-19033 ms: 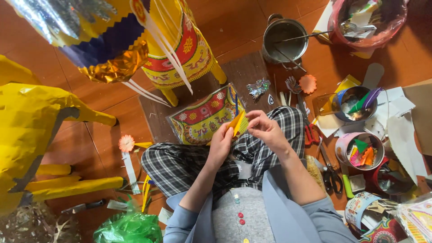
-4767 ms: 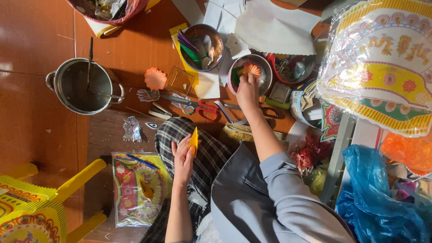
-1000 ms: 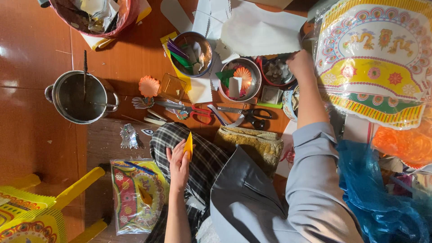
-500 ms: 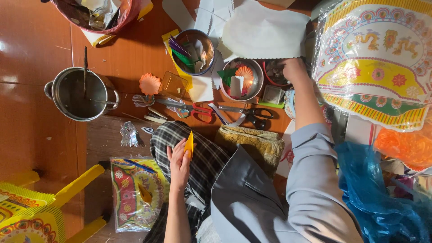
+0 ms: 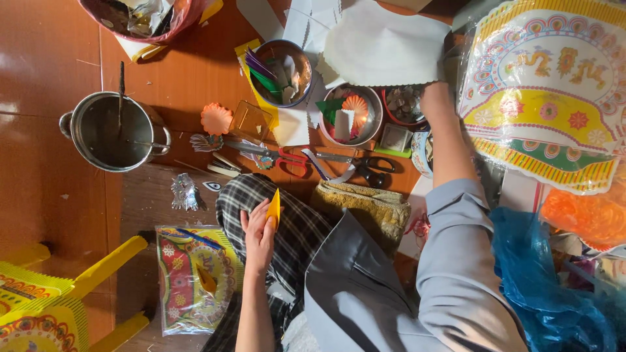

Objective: Decorating a large yellow paper horse figure with silver foil and paper ornaments using glue and a brush

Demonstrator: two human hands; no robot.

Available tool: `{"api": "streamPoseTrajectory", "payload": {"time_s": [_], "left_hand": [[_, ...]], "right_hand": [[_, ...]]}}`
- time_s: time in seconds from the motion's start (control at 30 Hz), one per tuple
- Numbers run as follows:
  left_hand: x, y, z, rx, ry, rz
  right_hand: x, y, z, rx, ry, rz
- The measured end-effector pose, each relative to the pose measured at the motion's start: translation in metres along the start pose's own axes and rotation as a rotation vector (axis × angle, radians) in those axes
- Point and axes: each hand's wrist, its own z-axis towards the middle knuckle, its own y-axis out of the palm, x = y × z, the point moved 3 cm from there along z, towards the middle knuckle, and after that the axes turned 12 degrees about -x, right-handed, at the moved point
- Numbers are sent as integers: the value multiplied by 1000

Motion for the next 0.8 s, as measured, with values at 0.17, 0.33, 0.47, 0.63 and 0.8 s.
{"api": "streamPoseTrajectory", "payload": {"time_s": [0.17, 0.33, 0.47, 0.63, 0.8], "left_hand": [[0, -1, 0, -1, -10, -6], [1, 0, 1, -5, -22, 0], [2, 0, 1, 1, -7, -3], [0, 0, 0, -1, -6, 6], [-2, 1, 0, 5, -7, -6]], "right_hand": [[-8, 5, -2, -298, 209, 40], [-33, -24, -27, -118, 10, 395], [-20, -23, -20, -40, 18, 400], [-9, -4, -11, 35, 79, 88], [-12, 10, -11, -109, -3, 335]]}}
